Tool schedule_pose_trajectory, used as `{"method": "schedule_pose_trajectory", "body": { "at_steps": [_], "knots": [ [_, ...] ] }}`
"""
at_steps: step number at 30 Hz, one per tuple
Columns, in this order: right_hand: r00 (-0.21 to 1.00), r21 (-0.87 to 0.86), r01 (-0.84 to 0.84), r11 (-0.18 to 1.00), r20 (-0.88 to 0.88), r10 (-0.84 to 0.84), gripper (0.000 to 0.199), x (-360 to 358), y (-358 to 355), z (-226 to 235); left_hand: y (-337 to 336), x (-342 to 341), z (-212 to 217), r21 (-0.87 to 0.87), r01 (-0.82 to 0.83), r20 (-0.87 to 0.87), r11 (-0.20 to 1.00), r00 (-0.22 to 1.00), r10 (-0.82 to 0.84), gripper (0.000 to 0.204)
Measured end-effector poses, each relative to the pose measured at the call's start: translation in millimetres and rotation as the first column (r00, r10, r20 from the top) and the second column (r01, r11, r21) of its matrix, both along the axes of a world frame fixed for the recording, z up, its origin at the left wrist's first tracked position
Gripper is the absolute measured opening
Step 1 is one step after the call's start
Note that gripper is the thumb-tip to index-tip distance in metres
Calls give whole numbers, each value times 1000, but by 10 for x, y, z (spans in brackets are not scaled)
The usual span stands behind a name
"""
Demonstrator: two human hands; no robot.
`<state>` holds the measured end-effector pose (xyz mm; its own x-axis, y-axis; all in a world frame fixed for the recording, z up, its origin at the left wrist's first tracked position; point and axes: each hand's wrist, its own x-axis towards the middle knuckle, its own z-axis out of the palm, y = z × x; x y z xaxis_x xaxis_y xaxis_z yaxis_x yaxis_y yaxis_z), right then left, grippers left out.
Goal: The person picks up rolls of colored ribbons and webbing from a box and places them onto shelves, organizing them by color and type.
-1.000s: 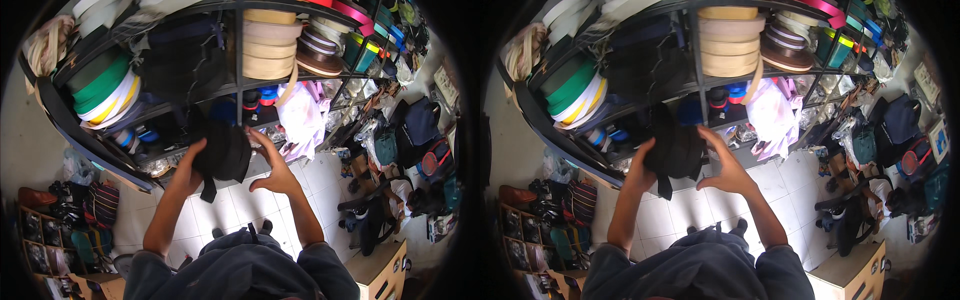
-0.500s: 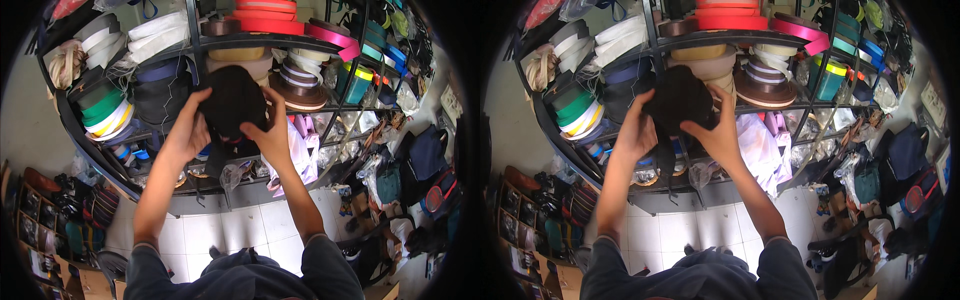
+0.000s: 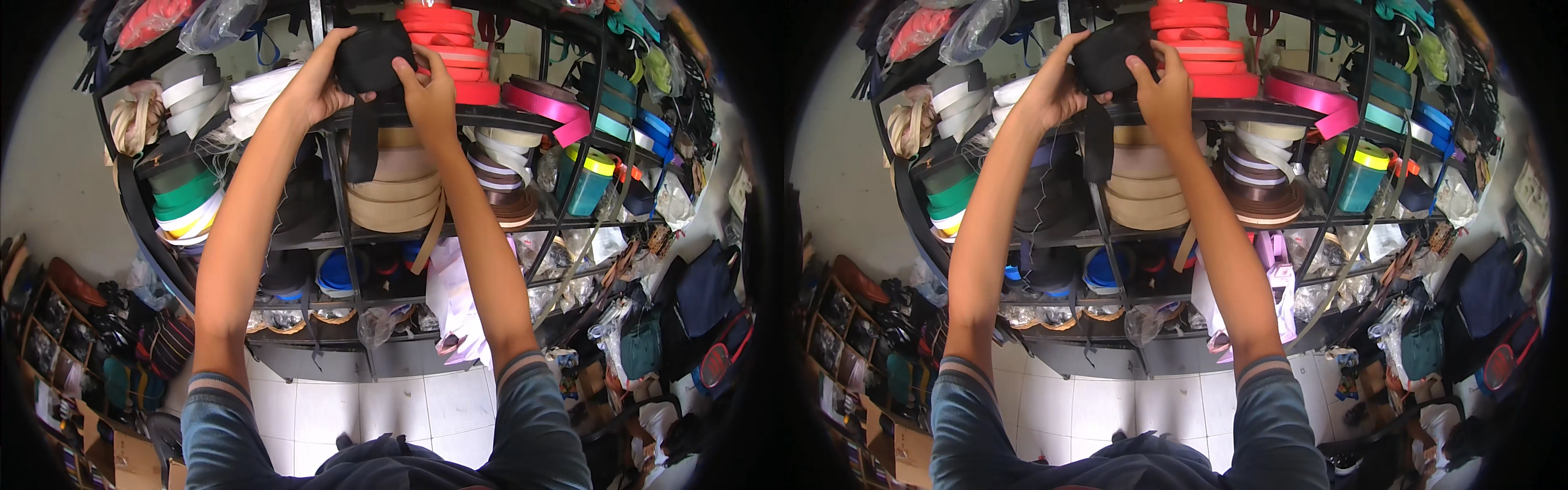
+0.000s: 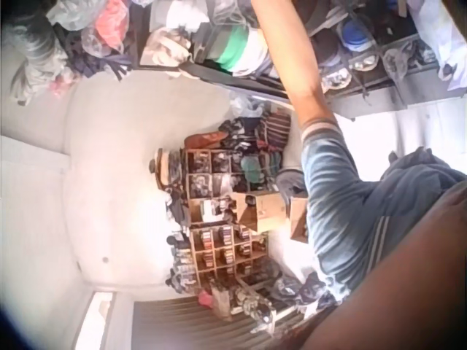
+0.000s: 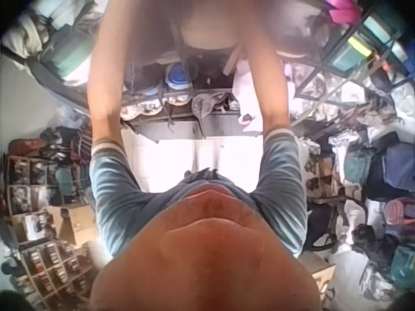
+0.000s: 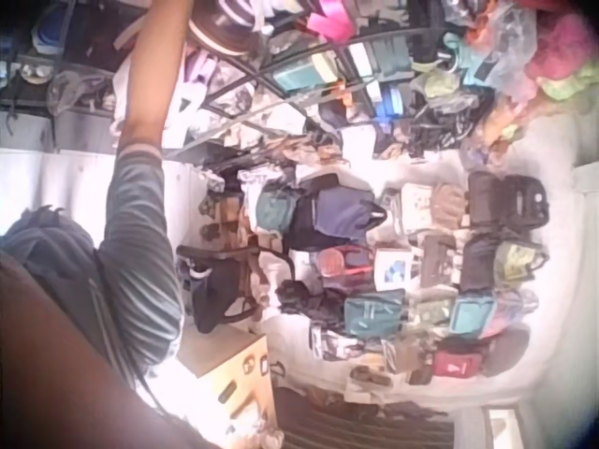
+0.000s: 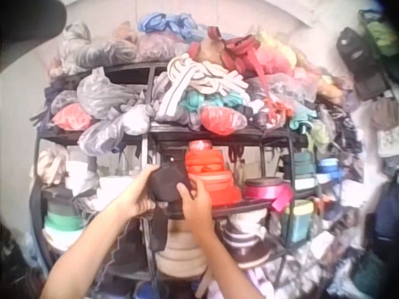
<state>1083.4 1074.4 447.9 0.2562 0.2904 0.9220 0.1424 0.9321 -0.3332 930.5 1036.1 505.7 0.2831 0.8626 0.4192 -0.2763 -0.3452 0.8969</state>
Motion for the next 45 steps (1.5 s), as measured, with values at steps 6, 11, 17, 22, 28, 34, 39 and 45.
{"method": "schedule_pose_trajectory", "body": {
  "at_steps": [6,11,17,22,28,34,39,45],
  "knots": [
    [989,-16,-146,989,-37,146,46,-20,169,160,144,13,256,268,-205,-270,941,922,277,57],
    [998,-103,61,993,31,-58,47,-71,381,97,362,102,246,393,-568,-449,723,567,690,77],
    [958,-117,287,951,32,-285,49,-183,512,6,598,137,107,828,-540,-127,149,78,989,72],
    [900,-173,435,883,95,-425,46,-280,398,-29,554,80,26,904,-423,39,-61,-60,997,56],
    [744,-31,656,754,192,-640,48,-258,476,-55,613,29,-25,946,-308,148,-106,117,982,36],
    [809,13,543,839,258,-528,50,-74,479,-200,428,73,-50,866,-427,-150,259,272,950,57],
    [917,104,303,947,238,-320,48,93,82,-468,280,-122,-508,805,-512,58,301,573,818,28],
    [952,-199,79,977,305,-15,40,180,-869,-1866,-925,-549,-2053,354,-491,-1,796,851,525,19]
  ]
}}
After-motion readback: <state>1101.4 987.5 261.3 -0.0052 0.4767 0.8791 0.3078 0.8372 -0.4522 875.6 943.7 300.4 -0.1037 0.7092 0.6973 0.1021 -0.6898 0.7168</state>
